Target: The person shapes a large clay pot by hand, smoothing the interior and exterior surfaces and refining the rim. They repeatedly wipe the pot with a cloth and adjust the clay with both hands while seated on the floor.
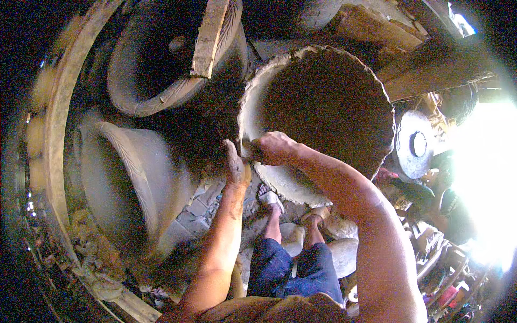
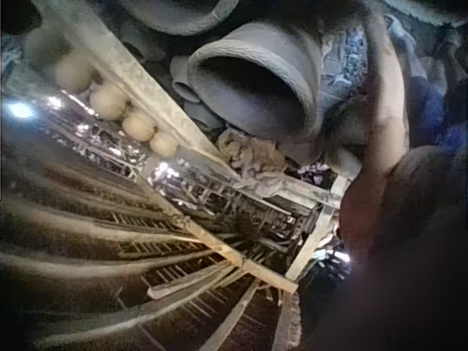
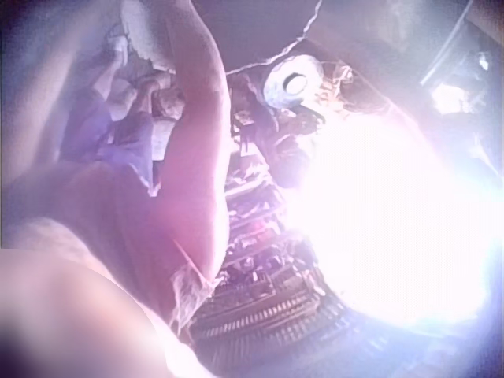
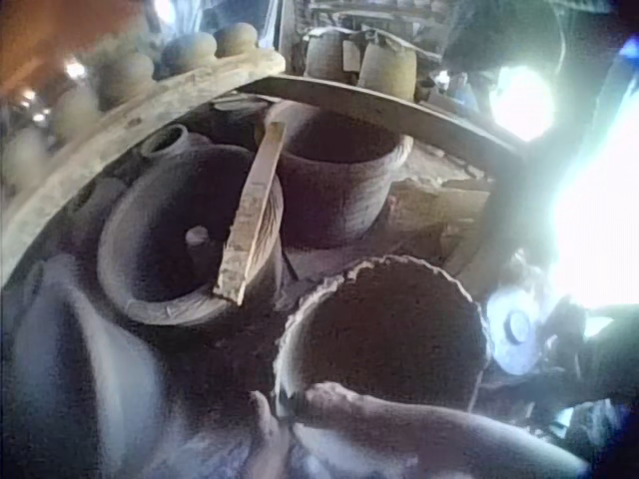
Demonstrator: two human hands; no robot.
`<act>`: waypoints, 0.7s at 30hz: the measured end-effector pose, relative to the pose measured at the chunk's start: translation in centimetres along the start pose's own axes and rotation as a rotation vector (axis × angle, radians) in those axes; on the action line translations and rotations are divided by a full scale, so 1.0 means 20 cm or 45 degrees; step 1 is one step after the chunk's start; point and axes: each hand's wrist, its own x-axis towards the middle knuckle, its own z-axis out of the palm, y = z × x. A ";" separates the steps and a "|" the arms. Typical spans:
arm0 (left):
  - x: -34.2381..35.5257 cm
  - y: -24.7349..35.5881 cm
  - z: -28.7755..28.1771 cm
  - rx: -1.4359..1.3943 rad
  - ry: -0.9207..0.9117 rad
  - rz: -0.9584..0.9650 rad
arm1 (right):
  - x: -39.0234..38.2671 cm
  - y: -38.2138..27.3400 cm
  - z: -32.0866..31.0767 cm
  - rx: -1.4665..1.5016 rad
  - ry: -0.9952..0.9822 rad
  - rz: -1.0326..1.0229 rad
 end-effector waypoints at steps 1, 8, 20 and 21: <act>0.01 -0.03 0.00 -0.003 0.109 0.015 | 0.03 -0.02 -0.01 -0.184 0.070 0.001; 0.08 0.07 0.08 -0.052 0.262 -0.251 | 0.02 -0.05 -0.03 0.105 -0.303 -0.112; 0.02 -0.04 -0.02 0.026 0.128 0.098 | 0.05 0.00 0.01 -0.175 0.031 -0.020; 0.03 -0.06 -0.03 0.038 0.135 0.091 | 0.07 -0.03 0.00 -0.236 -0.164 -0.076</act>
